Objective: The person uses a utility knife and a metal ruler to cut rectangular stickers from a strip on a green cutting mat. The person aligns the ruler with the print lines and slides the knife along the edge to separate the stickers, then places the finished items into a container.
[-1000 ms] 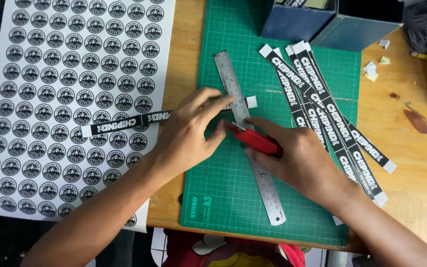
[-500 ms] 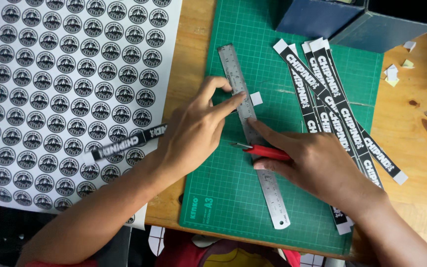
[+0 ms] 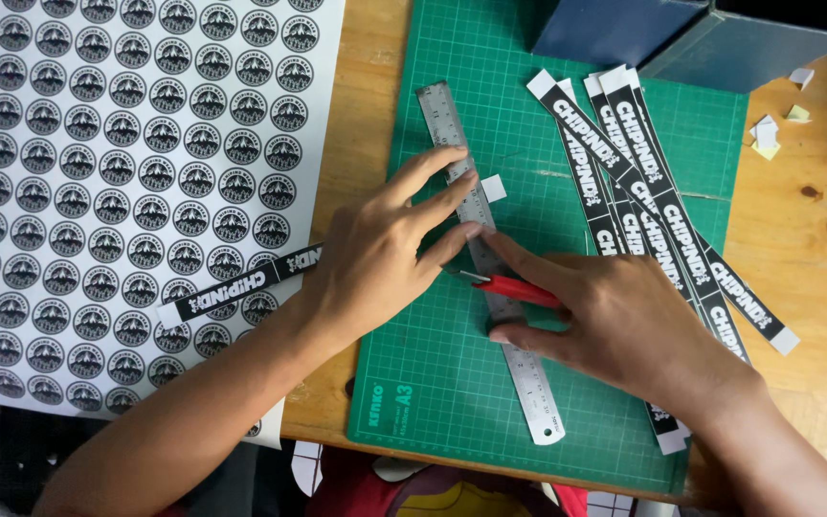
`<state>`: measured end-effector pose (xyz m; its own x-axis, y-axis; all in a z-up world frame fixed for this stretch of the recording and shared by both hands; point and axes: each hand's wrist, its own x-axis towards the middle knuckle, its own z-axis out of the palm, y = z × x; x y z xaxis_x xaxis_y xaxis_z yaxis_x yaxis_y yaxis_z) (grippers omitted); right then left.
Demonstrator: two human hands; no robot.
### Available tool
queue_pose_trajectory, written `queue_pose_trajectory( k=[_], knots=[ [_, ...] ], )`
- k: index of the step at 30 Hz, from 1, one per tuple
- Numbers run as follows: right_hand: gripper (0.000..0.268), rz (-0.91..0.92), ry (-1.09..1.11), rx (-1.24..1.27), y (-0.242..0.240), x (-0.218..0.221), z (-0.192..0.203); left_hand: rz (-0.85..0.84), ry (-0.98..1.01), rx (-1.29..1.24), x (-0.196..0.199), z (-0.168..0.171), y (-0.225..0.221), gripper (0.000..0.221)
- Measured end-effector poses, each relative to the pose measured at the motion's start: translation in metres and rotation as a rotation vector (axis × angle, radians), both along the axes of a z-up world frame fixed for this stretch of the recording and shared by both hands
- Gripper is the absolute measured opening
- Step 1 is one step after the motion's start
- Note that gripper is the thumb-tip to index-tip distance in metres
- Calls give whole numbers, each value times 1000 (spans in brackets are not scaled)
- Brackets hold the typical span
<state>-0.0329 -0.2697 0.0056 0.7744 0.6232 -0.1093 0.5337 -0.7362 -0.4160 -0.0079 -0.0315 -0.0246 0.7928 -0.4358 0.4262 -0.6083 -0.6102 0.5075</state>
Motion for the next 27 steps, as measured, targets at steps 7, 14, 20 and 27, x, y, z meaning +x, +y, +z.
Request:
queue_pose_trajectory(
  k=[7, 14, 20, 27],
  knots=[
    [86, -29, 105, -64, -3, 1, 4, -3, -22, -5, -1, -3, -2, 27],
    [84, -1, 110, 12, -6, 5, 3, 10, 0, 6, -1, -5, -1, 33],
    [84, 7, 84, 33, -7, 5, 0, 11, -9, 19, -1, -5, -2, 35],
    [84, 6, 110, 42, -7, 6, 1, 18, -21, 12, -1, -6, -2, 33]
  ],
)
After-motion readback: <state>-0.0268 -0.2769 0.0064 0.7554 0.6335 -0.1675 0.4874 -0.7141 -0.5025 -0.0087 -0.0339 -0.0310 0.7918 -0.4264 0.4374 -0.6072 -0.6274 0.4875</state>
